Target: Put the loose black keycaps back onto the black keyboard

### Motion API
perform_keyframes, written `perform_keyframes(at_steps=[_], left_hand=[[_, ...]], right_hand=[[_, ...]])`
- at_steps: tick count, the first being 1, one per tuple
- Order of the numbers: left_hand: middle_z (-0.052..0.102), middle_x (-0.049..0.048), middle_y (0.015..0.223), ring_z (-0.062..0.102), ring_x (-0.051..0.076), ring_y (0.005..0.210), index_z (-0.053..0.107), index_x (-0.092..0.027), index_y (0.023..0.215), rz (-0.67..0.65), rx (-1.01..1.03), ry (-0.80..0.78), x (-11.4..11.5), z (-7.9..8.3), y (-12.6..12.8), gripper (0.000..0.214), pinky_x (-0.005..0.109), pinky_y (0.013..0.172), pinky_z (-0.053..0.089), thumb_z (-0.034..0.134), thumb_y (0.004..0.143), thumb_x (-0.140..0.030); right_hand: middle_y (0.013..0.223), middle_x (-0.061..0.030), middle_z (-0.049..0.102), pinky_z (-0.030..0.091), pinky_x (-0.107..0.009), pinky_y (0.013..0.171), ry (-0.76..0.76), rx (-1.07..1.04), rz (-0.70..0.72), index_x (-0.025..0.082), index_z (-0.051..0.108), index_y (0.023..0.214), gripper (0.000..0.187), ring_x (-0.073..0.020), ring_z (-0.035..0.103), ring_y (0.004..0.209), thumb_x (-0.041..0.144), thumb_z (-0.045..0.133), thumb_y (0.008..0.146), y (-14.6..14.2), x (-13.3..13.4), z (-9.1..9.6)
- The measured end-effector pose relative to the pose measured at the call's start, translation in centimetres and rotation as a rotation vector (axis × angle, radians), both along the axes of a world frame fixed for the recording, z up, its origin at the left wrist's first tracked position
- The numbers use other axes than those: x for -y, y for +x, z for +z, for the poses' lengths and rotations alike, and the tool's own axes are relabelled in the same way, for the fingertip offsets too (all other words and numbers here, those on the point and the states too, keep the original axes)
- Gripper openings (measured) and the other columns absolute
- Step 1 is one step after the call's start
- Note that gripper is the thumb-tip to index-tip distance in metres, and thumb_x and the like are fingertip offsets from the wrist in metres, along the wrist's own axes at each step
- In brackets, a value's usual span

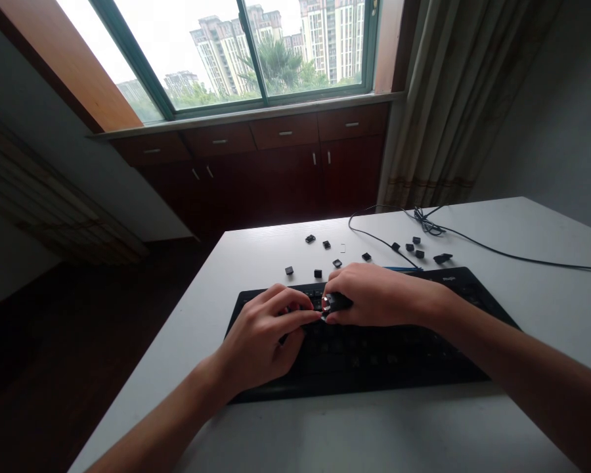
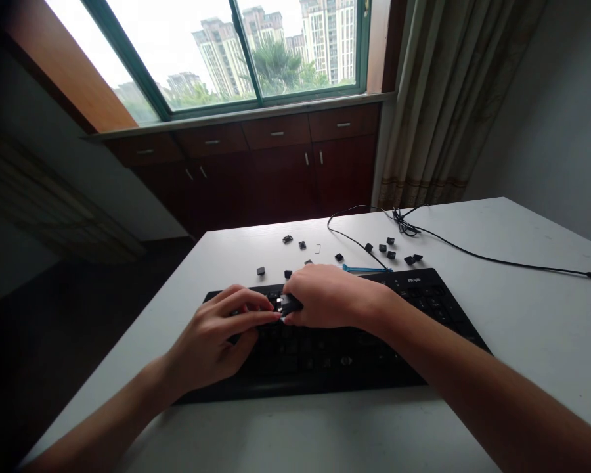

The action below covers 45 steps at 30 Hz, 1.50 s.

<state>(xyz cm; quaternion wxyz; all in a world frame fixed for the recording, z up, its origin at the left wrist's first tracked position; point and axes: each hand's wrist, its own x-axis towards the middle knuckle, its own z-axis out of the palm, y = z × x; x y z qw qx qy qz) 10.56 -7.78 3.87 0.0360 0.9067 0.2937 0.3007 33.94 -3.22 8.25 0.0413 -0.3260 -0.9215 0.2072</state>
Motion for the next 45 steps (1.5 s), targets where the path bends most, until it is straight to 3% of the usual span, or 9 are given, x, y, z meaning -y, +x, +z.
perform_keyframes(at_steps=[7,20,26,33,45], left_hand=[[0.068,0.0070,0.105,0.060,0.020,0.090,0.072,-0.022,0.111,-0.005,-0.003,-0.006,0.16,-0.16,-0.10,0.041,0.034,0.073,0.054,0.055,0.082,-0.001],[0.067,0.0081,0.108,0.060,0.021,0.090,0.071,-0.025,0.118,-0.023,-0.042,-0.026,-0.01,-0.27,-0.09,0.043,0.034,0.072,0.053,0.054,0.086,-0.003],[0.067,0.0073,0.107,0.060,0.020,0.090,0.076,-0.026,0.105,-0.055,-0.005,-0.045,-0.08,-0.08,-0.10,0.037,0.033,0.072,0.053,0.056,0.086,-0.003],[0.067,0.0078,0.107,0.059,0.020,0.089,0.075,-0.025,0.110,-0.045,-0.008,-0.024,0.02,-0.21,-0.29,0.039,0.034,0.071,0.053,0.056,0.085,-0.002],[0.068,0.0076,0.106,0.059,0.019,0.088,0.074,-0.024,0.112,-0.029,-0.007,-0.006,0.07,-0.11,-0.04,0.040,0.032,0.069,0.053,0.056,0.084,-0.001]], right_hand=[[0.086,-0.0053,0.074,0.039,-0.026,0.058,-0.132,0.027,-0.109,0.019,0.073,0.092,0.030,-0.0170,0.063,0.070,0.048,0.068,0.084,-0.13,0.02,0.16],[0.074,-0.0039,0.070,0.035,-0.025,0.051,-0.153,-0.009,-0.144,0.017,0.072,0.083,0.029,-0.0145,0.057,0.062,0.046,0.072,0.079,-0.21,-0.20,-0.01],[0.076,-0.0036,0.070,0.036,-0.025,0.052,-0.203,-0.012,-0.135,0.017,0.072,0.085,0.035,-0.0153,0.059,0.064,0.051,0.076,0.076,-0.19,-0.07,-0.04],[0.085,-0.0061,0.075,0.039,-0.027,0.061,-0.089,0.007,-0.084,0.018,0.075,0.090,0.029,-0.0168,0.062,0.070,0.045,0.074,0.081,-0.28,0.03,0.22],[0.090,-0.0081,0.075,0.040,-0.027,0.062,-0.036,0.030,-0.067,0.019,0.075,0.097,0.030,-0.0187,0.064,0.075,0.046,0.071,0.085,-0.08,-0.04,0.05]])
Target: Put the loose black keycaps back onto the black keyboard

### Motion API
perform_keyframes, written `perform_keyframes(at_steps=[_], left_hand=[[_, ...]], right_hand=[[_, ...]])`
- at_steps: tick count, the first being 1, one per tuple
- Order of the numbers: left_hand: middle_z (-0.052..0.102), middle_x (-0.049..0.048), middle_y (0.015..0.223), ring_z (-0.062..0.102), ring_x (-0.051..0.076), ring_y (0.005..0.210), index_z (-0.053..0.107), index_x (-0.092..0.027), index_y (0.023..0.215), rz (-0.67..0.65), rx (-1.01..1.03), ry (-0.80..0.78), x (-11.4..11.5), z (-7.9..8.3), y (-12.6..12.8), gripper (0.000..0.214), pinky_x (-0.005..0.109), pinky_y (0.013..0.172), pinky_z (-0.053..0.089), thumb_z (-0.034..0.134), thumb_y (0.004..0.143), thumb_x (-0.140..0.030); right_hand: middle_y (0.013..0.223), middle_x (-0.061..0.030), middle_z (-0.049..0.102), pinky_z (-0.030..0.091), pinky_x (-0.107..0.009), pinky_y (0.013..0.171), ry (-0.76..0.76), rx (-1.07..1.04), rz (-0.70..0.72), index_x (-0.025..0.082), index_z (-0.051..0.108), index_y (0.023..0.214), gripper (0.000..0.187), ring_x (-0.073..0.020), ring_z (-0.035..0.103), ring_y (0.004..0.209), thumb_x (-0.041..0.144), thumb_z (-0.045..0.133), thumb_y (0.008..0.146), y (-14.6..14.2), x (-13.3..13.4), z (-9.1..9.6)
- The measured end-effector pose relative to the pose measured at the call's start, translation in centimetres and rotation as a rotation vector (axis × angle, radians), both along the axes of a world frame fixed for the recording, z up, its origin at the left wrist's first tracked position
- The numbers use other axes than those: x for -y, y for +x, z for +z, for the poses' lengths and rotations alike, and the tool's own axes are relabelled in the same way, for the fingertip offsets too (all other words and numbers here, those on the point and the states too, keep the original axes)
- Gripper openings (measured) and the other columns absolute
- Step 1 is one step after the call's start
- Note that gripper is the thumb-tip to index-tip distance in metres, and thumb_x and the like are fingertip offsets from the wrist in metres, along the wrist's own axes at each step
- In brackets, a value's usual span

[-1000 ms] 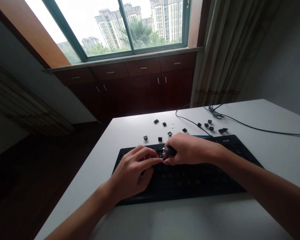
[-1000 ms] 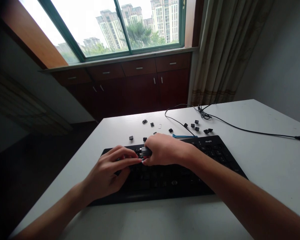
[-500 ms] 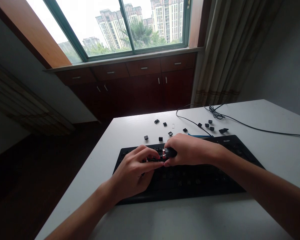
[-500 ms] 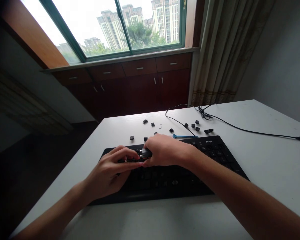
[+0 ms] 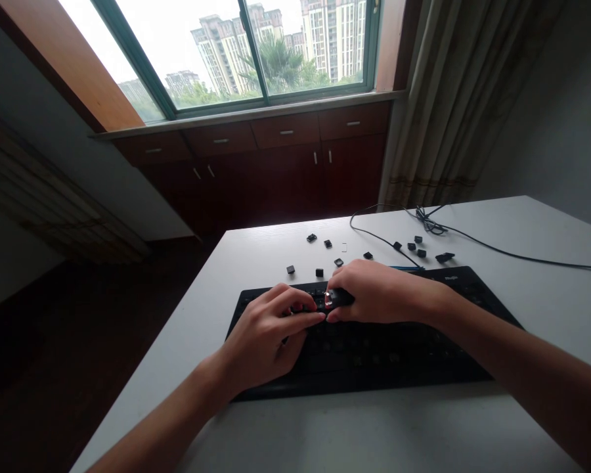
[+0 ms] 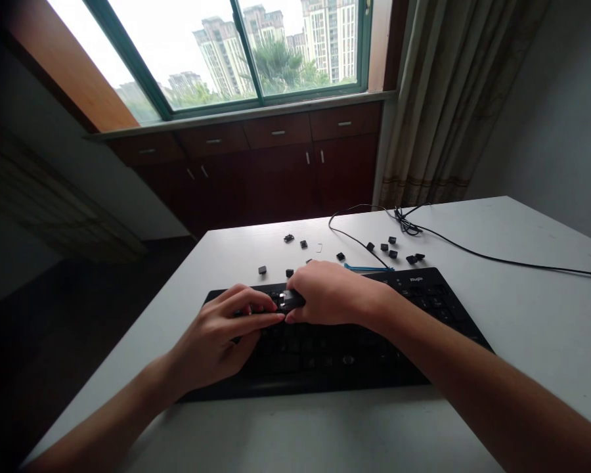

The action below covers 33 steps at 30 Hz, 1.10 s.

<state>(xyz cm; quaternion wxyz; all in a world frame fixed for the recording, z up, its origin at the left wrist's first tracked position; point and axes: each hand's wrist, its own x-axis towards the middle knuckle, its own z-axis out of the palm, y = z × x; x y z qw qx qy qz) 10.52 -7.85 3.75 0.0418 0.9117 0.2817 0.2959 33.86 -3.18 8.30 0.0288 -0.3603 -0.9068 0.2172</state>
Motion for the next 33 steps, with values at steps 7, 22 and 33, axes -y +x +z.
perform_keyframes(at_steps=[7,22,33], left_hand=[[0.067,0.0081,0.107,0.058,0.020,0.088,0.072,-0.025,0.116,0.002,-0.030,-0.002,-0.02,-0.04,-0.06,0.042,0.033,0.070,0.053,0.054,0.085,-0.002],[0.066,0.0088,0.112,0.058,0.021,0.094,0.071,-0.025,0.120,0.016,-0.078,-0.029,-0.05,-0.14,-0.02,0.043,0.035,0.073,0.054,0.052,0.088,-0.003],[0.068,0.0078,0.112,0.060,0.021,0.094,0.071,-0.026,0.121,0.006,-0.043,-0.034,0.09,-0.28,0.01,0.046,0.039,0.078,0.056,0.053,0.085,-0.004]], right_hand=[[0.087,-0.0079,0.074,0.038,-0.028,0.060,0.000,-0.012,0.011,0.018,0.076,0.093,0.028,-0.0182,0.063,0.072,0.044,0.069,0.086,0.09,0.16,0.16],[0.083,-0.0064,0.073,0.035,-0.027,0.060,-0.028,-0.049,-0.007,0.019,0.076,0.090,0.025,-0.0168,0.059,0.070,0.043,0.071,0.084,0.12,0.16,0.32],[0.065,0.0027,0.055,0.033,-0.025,0.055,-0.164,-0.553,-0.175,0.016,0.061,0.076,0.040,-0.0112,0.047,0.061,0.053,0.060,0.090,-0.62,0.24,0.79]])
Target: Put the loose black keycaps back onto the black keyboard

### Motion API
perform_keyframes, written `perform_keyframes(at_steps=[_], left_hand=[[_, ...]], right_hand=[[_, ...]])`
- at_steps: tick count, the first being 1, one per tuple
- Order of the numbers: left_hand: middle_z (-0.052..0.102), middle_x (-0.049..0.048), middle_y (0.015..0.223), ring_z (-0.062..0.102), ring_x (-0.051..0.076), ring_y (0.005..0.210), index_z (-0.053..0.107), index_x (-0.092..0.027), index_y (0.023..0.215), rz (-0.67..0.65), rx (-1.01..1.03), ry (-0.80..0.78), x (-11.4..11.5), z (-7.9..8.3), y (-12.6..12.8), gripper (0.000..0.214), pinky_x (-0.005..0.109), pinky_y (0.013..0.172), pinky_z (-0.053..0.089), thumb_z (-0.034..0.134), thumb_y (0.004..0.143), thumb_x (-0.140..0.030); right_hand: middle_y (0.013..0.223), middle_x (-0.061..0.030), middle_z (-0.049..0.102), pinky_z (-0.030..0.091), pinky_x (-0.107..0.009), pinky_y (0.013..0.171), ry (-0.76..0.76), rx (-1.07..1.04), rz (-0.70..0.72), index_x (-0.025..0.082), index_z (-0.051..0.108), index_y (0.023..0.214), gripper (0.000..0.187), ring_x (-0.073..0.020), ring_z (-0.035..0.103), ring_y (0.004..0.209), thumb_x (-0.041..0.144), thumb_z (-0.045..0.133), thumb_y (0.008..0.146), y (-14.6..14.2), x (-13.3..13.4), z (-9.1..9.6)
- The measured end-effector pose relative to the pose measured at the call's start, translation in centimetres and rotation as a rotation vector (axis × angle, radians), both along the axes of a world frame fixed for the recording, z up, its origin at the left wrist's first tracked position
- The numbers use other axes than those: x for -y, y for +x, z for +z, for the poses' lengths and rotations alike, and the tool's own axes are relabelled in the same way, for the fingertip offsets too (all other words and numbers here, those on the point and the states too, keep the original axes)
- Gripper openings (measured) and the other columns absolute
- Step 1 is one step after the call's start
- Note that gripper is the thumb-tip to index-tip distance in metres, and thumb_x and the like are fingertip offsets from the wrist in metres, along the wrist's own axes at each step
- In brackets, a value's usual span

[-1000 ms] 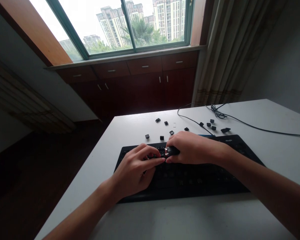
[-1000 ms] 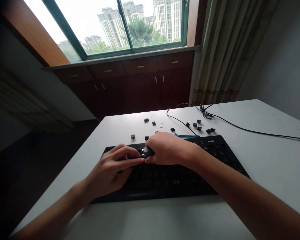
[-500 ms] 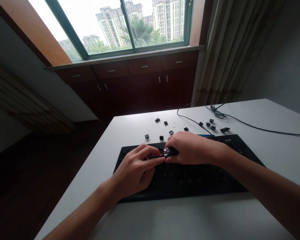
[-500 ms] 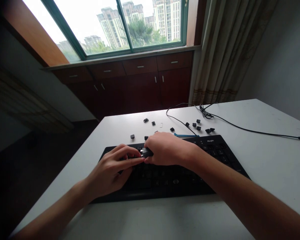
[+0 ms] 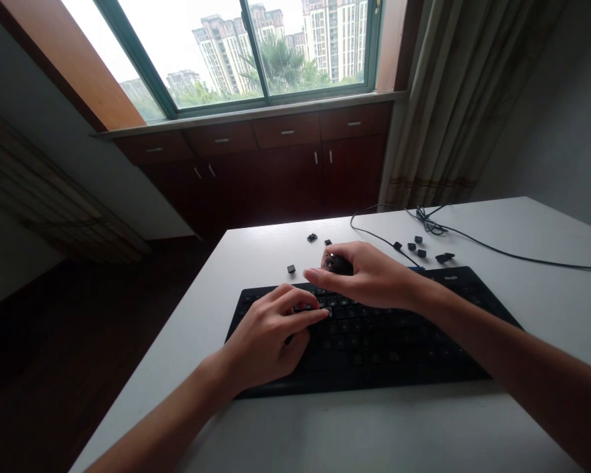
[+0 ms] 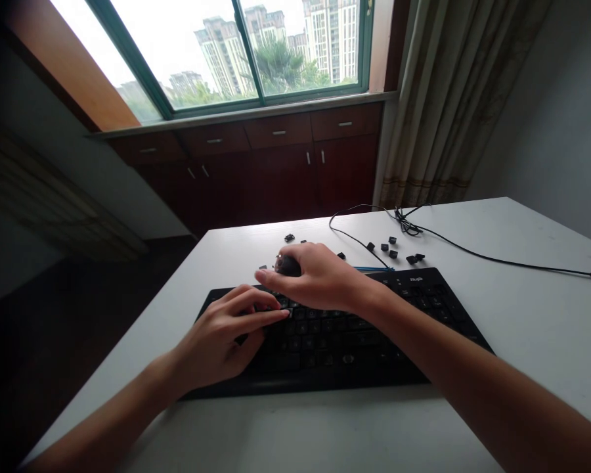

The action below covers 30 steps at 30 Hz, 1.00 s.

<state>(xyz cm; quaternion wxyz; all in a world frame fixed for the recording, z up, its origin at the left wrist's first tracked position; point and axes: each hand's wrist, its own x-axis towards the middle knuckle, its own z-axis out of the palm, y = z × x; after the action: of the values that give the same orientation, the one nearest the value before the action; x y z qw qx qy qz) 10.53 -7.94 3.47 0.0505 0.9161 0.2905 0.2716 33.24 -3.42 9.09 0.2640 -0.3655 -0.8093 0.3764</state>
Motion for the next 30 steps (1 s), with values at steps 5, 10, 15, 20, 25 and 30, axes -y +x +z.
perform_keyframes(at_steps=[5,10,15,20,25,30], left_hand=[[0.074,0.0049,0.110,0.063,0.020,0.092,0.072,-0.025,0.116,-0.011,0.053,-0.008,0.0,-0.1,0.6,0.035,0.037,0.081,0.057,0.063,0.087,-0.009],[0.077,0.0024,0.105,0.066,0.018,0.092,0.075,-0.025,0.107,0.003,0.108,-0.045,-0.3,-0.2,1.0,0.020,0.033,0.082,0.058,0.070,0.090,-0.014],[0.077,0.0026,0.103,0.068,0.018,0.093,0.077,-0.025,0.102,0.013,0.128,-0.075,-0.2,-0.2,1.3,0.014,0.033,0.082,0.059,0.071,0.091,-0.019],[0.076,0.0030,0.101,0.069,0.018,0.093,0.077,-0.024,0.102,0.048,0.142,-0.106,0.0,-0.2,1.5,0.014,0.031,0.080,0.060,0.070,0.091,-0.018],[0.077,0.0013,0.106,0.070,0.017,0.096,0.077,-0.025,0.104,0.058,0.174,-0.162,-0.5,-0.3,0.8,0.018,0.032,0.088,0.060,0.071,0.090,-0.016],[0.078,-0.0004,0.108,0.069,0.017,0.096,0.076,-0.027,0.110,0.007,0.103,-0.159,-0.9,-0.1,0.2,0.023,0.031,0.086,0.059,0.069,0.091,-0.014]], right_hand=[[0.066,0.0027,0.055,0.032,-0.025,0.054,-0.009,0.022,0.023,0.016,0.060,0.077,0.039,-0.0110,0.046,0.060,0.052,0.061,0.089,0.1,-0.2,-0.3],[0.066,0.0025,0.056,0.031,-0.025,0.054,0.021,0.026,0.027,0.016,0.060,0.076,0.039,-0.0110,0.046,0.061,0.052,0.058,0.091,0.1,-0.3,-0.3],[0.065,0.0023,0.057,0.030,-0.025,0.055,0.058,0.030,0.010,0.016,0.060,0.075,0.037,-0.0111,0.047,0.061,0.050,0.057,0.090,0.1,-0.3,-0.3],[0.064,0.0024,0.056,0.029,-0.025,0.055,0.072,0.031,-0.009,0.016,0.062,0.076,0.035,-0.0112,0.047,0.060,0.048,0.059,0.089,0.2,-0.1,-0.1],[0.063,0.0026,0.057,0.029,-0.025,0.056,0.073,0.021,-0.006,0.016,0.063,0.077,0.033,-0.0113,0.047,0.061,0.047,0.062,0.087,0.4,-0.1,0.2],[0.065,0.0019,0.059,0.030,-0.026,0.056,0.107,0.020,-0.005,0.016,0.064,0.077,0.031,-0.0117,0.049,0.062,0.045,0.063,0.087,0.8,-0.3,0.3]])
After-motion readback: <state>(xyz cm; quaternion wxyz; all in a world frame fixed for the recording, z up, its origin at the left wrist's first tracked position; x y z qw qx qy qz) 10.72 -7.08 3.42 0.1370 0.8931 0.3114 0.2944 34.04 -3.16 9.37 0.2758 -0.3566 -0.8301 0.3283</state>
